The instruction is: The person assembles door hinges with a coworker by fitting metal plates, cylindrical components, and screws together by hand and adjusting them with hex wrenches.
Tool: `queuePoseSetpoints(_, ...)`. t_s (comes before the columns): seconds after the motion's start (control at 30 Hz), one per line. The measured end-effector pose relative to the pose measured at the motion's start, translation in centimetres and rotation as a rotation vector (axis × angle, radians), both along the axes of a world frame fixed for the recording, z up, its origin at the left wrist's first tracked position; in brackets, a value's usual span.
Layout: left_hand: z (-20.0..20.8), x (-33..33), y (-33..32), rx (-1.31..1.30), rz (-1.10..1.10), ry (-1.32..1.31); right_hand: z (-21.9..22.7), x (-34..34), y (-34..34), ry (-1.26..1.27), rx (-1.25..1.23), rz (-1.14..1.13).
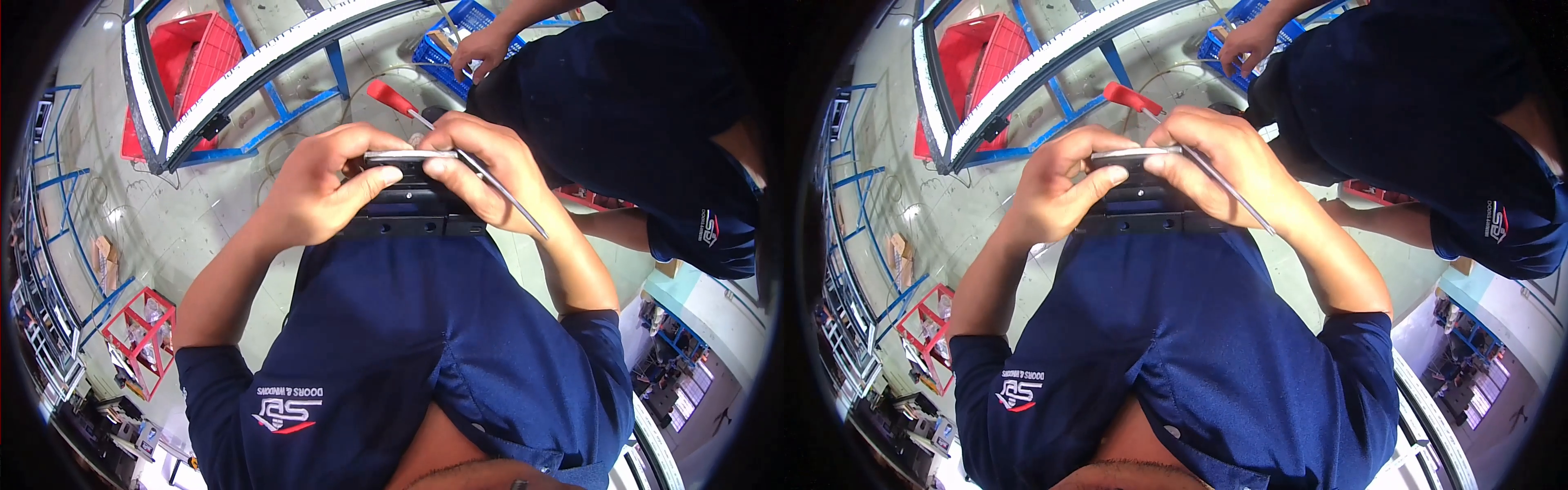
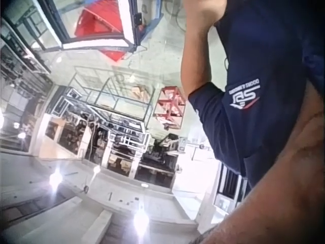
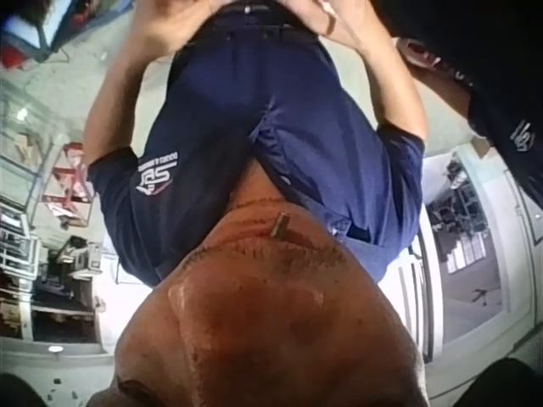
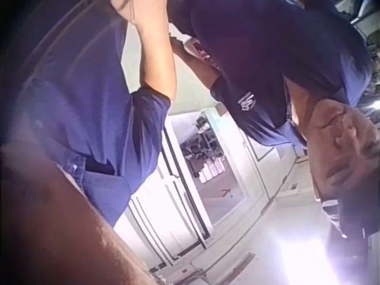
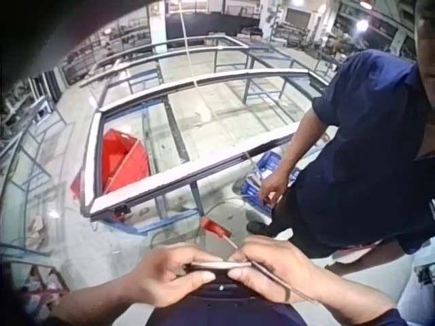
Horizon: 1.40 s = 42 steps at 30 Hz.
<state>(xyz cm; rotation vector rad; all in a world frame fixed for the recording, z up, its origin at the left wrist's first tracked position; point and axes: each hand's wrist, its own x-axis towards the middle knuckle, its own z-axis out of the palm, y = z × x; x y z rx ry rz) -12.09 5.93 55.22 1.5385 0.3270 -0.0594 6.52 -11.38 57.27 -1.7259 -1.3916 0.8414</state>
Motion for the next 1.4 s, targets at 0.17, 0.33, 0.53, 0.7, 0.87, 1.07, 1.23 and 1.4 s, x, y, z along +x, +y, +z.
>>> queuePoseSetpoints(0.17, -0.1, -0.3, 0.7, 0.649, -0.008, -0.58, 2.8, 1.4, -1.5, 0.028, 0.109, 0.161)
queuePoseSetpoints(0.33, -1.2, -1.5, 0.4, 0.797, -0.063, -0.64, 3.1, 1.1, -3.3, 0.132, 0.06, 0.181)
queuePoseSetpoints(0.53, -2.0, -2.3, -0.5, 0.804, -0.139, -0.604, 0.3, 1.6, -4.3, 0.61, 0.09, -0.135)
queuePoseSetpoints(0.7, -2.5, -2.4, -0.5, 0.796, -0.132, -0.632, -0.2, 0.3, -4.7, 0.52, 0.208, -0.298)
queuePoseSetpoints(0.87, -2.7, -2.9, -1.0, 0.8, -0.091, -0.681, 0.4, 1.0, -5.9, 0.31, -0.028, -0.221)
queuePoseSetpoints(1.07, -2.7, -2.9, -1.0, 0.833, -0.091, -0.716, 1.2, 0.7, -6.0, 0.058, -0.001, -0.097)
queuePoseSetpoints(1.23, -3.0, -3.0, -0.9, 0.846, -0.112, -0.77, 0.4, 0.3, -6.0, -0.014, 0.017, -0.053)
queuePoseSetpoints(1.4, -3.1, -3.1, -1.0, 0.868, -0.116, -0.78, 0.0, 0.3, -6.0, -0.045, 0.078, 0.03)
